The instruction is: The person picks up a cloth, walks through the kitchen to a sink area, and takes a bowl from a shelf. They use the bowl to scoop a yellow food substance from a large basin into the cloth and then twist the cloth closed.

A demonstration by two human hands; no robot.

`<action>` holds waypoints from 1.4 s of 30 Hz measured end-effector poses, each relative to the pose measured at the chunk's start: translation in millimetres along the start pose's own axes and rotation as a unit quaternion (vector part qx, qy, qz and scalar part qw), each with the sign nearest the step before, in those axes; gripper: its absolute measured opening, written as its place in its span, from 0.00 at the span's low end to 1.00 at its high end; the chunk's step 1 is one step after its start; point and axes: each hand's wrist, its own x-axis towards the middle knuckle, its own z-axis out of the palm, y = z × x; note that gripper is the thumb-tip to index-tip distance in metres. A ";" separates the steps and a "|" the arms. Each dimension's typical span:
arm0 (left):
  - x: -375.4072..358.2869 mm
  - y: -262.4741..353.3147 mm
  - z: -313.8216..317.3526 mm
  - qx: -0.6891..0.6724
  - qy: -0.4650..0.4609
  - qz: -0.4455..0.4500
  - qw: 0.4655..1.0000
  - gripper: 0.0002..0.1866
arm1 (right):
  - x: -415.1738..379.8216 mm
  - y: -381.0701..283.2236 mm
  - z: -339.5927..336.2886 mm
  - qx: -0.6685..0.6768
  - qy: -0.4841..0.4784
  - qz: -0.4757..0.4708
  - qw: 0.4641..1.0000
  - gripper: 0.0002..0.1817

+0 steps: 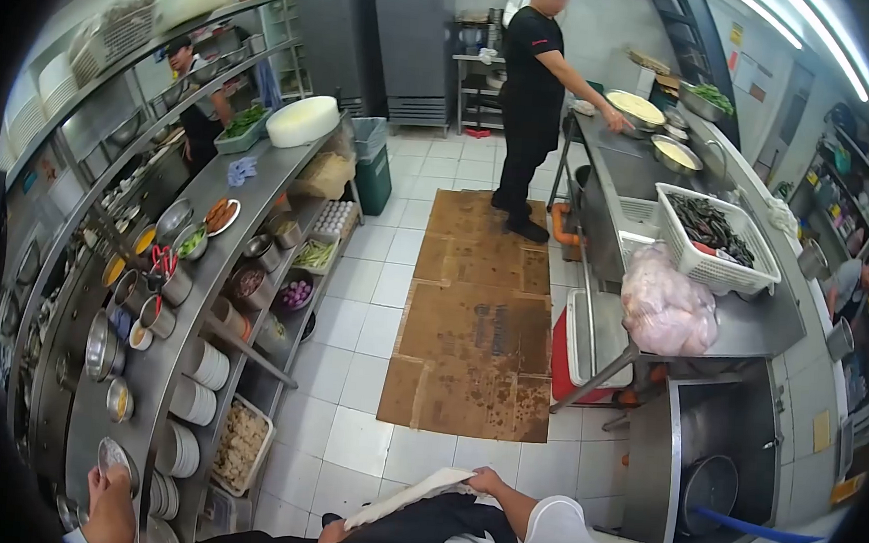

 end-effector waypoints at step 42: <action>237.6 71.7 -91.6 -0.153 0.187 0.148 0.959 0.14 | 51.2 -148.9 -246.1 0.229 0.287 -0.139 0.920 0.12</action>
